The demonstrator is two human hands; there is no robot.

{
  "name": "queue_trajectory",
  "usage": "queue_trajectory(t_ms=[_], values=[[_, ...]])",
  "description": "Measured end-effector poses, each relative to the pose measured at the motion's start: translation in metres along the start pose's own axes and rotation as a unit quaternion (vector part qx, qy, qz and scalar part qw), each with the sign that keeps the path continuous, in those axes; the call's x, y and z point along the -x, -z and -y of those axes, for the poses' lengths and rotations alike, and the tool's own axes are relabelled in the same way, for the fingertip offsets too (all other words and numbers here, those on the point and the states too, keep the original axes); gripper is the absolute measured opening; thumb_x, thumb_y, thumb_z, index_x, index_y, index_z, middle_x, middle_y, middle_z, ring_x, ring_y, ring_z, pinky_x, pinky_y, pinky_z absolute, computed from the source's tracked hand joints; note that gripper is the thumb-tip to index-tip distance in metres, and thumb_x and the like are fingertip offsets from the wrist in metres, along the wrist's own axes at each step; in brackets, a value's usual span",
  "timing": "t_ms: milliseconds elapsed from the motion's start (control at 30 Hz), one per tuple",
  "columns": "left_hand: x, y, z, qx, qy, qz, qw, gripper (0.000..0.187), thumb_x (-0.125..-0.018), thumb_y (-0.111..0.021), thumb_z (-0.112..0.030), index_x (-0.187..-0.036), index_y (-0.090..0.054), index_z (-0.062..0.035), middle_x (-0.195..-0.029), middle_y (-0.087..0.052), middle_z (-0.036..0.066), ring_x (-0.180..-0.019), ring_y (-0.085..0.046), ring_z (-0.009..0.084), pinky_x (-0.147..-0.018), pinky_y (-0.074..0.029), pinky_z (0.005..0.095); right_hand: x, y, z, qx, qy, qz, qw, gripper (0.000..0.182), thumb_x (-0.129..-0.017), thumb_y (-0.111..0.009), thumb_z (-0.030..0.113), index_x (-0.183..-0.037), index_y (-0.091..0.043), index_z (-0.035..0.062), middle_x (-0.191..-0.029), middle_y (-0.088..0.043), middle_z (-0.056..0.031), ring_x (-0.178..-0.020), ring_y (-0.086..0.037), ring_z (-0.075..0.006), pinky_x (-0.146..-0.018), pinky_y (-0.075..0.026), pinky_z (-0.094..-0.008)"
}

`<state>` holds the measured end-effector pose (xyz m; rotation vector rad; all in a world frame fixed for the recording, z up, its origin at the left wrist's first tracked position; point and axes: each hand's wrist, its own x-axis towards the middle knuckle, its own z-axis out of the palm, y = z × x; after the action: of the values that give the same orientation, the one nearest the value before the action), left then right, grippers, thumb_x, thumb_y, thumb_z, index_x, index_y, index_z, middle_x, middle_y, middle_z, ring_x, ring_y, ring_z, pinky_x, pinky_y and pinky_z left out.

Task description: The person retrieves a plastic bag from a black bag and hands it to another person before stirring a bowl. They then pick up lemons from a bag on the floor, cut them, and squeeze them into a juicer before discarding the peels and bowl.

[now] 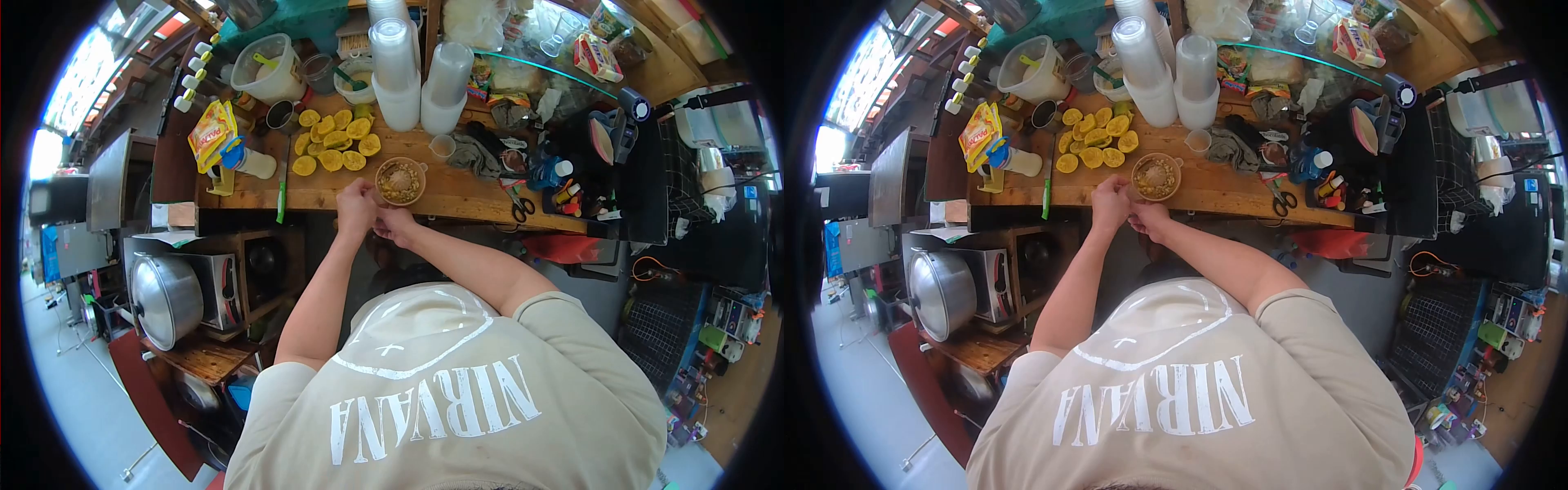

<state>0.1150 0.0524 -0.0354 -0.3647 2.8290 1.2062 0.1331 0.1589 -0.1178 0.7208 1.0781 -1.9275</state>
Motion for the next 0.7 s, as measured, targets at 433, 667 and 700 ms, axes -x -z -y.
queue_trajectory(t_ms=[433,667,700], values=[[-0.005,-0.001,0.001,0.019,-0.019,0.002,1.0,0.015,-0.087,-0.065,-0.008,-0.097,-0.072,0.0004,-0.083,-0.072,0.02,-0.08,-0.072,0.0321,-0.073,-0.054,0.0386,-0.008,-0.004,0.0,-0.033,-0.01,-0.005,0.999,0.016,-0.091,-0.072,0.022,-0.097,-0.058,0.0187,-0.08,-0.061,0.0049,-0.07,-0.06,-0.009,-0.067,-0.049,-0.0274],[-0.001,-0.001,0.009,0.012,-0.007,0.02,1.0,0.015,-0.089,-0.065,-0.009,-0.098,-0.072,-0.0006,-0.084,-0.072,0.019,-0.078,-0.072,0.0299,-0.072,-0.054,0.0383,-0.009,-0.002,0.001,-0.033,-0.013,0.0,0.999,0.017,-0.091,-0.073,0.024,-0.098,-0.059,0.0186,-0.08,-0.061,0.0056,-0.068,-0.059,-0.0077,-0.065,-0.049,-0.0255],[-0.001,-0.002,0.01,0.012,-0.007,0.021,1.0,0.015,-0.089,-0.065,-0.009,-0.098,-0.072,-0.0006,-0.084,-0.072,0.019,-0.078,-0.072,0.0299,-0.072,-0.054,0.0383,-0.007,-0.003,0.002,-0.035,-0.017,0.004,0.999,0.018,-0.091,-0.073,0.025,-0.099,-0.059,0.0186,-0.08,-0.061,0.0057,-0.068,-0.059,-0.0076,-0.065,-0.049,-0.0255]])
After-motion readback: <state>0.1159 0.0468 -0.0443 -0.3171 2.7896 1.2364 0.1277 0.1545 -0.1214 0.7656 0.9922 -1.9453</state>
